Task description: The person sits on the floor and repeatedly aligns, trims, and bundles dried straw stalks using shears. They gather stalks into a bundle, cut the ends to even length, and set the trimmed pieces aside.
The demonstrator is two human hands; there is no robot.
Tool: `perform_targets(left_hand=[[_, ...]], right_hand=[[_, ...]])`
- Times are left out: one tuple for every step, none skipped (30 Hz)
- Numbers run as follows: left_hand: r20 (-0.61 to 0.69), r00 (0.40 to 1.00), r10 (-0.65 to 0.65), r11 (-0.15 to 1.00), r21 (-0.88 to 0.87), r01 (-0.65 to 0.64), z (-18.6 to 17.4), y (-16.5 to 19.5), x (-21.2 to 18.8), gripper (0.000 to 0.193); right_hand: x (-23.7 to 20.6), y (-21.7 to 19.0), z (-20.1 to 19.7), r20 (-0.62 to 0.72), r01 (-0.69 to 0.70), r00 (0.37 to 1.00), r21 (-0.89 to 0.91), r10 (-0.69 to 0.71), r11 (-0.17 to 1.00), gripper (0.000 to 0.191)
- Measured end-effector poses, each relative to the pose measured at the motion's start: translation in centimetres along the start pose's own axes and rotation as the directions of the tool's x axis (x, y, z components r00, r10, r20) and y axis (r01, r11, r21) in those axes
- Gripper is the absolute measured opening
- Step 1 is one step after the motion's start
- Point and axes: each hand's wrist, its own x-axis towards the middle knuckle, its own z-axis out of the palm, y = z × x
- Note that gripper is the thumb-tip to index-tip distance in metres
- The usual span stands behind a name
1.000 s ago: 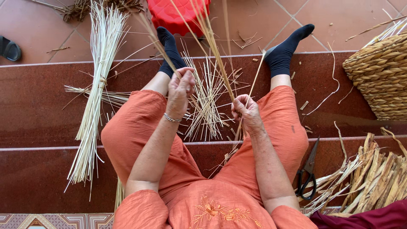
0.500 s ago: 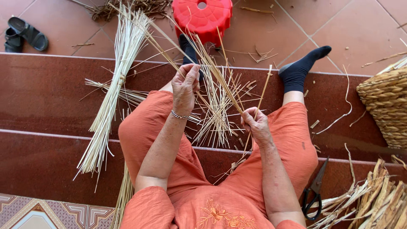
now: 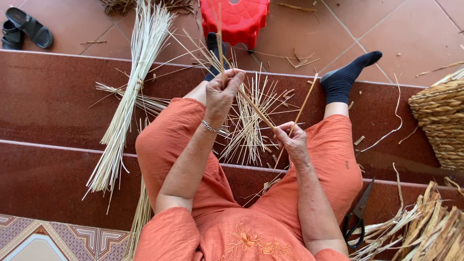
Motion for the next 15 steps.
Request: perform_targets(left_hand=[[-0.005, 1.0, 0.016, 1.0, -0.026, -0.016, -0.1, 0.1, 0.1, 0.014], [-0.042, 0.999, 0.025, 0.999, -0.033, -0.026, -0.2, 0.3, 0.2, 0.015], [-0.08, 0.996, 0.032, 0.999, -0.038, -0.035, -0.4, 0.6, 0.2, 0.016], [-0.118, 0.992, 0.04, 0.998, -0.041, -0.045, -0.6, 0.9, 0.4, 0.017], [-0.183, 0.983, 0.032, 0.998, -0.047, -0.041, -1.0, 1.4, 0.5, 0.017], [-0.247, 0.969, 0.023, 0.998, -0.052, -0.037, -1.6, 2.0, 0.7, 0.017], [-0.31, 0.95, 0.015, 0.998, -0.058, -0.035, -2.2, 2.5, 1.0, 0.017], [-0.346, 0.938, 0.037, 0.993, -0.094, -0.074, -3.1, 3.1, 1.5, 0.018], [-0.383, 0.922, 0.057, 0.985, -0.127, -0.113, -4.0, 3.8, 2.0, 0.02], [-0.409, 0.911, 0.049, 0.972, -0.191, -0.138, -5.1, 4.3, 2.4, 0.022], [-0.435, 0.9, 0.041, 0.953, -0.254, -0.166, -6.2, 4.9, 2.7, 0.024], [-0.459, 0.888, 0.034, 0.928, -0.316, -0.198, -7.1, 5.2, 3.0, 0.026], [-0.44, 0.898, 0.018, 0.912, -0.361, -0.195, -7.8, 5.4, 3.1, 0.026], [-0.422, 0.907, 0.002, 0.894, -0.405, -0.191, -8.3, 5.4, 3.1, 0.025], [-0.405, 0.914, -0.013, 0.875, -0.448, -0.186, -8.7, 5.2, 3.0, 0.024]], right_hand=[[0.0, 0.0, 0.0, -0.006, -0.015, 1.0, 0.011, 0.015, 1.0, 0.011], [0.1, -0.1, 0.0, -0.011, -0.03, 0.999, 0.023, 0.031, 0.999, 0.011], [0.2, -0.2, -0.1, 0.003, -0.03, 1.0, -0.007, 0.03, 1.0, 0.012], [0.3, -0.3, -0.1, 0.017, -0.029, 0.999, -0.036, 0.03, 0.999, 0.014], [0.5, -0.4, -0.2, 0.03, -0.028, 0.999, -0.065, 0.03, 0.998, 0.017], [0.6, -0.5, -0.3, 0.025, -0.02, 0.999, -0.1, 0.023, 0.995, 0.018], [0.8, -0.6, -0.4, 0.022, -0.012, 1.0, -0.136, 0.015, 0.991, 0.019], [0.9, -0.7, -0.5, 0.021, -0.003, 1.0, -0.173, 0.006, 0.985, 0.02], [1.1, -0.8, -0.7, -0.004, -0.034, 0.999, -0.23, 0.034, 0.973, 0.018], [1.3, -0.9, -0.9, -0.031, -0.068, 0.998, -0.285, 0.062, 0.956, 0.017], [1.5, -1.0, -1.1, -0.058, -0.1, 0.995, -0.341, 0.086, 0.935, 0.016], [1.8, -1.1, -1.2, -0.096, -0.107, 0.992, -0.303, 0.081, 0.947, 0.016], [2.1, -1.2, -1.2, -0.132, -0.112, 0.988, -0.266, 0.079, 0.958, 0.017], [2.5, -1.2, -1.2, -0.167, -0.116, 0.983, -0.228, 0.078, 0.967, 0.019], [2.8, -1.3, -1.1, -0.201, -0.113, 0.977, -0.17, 0.077, 0.979, 0.019]])
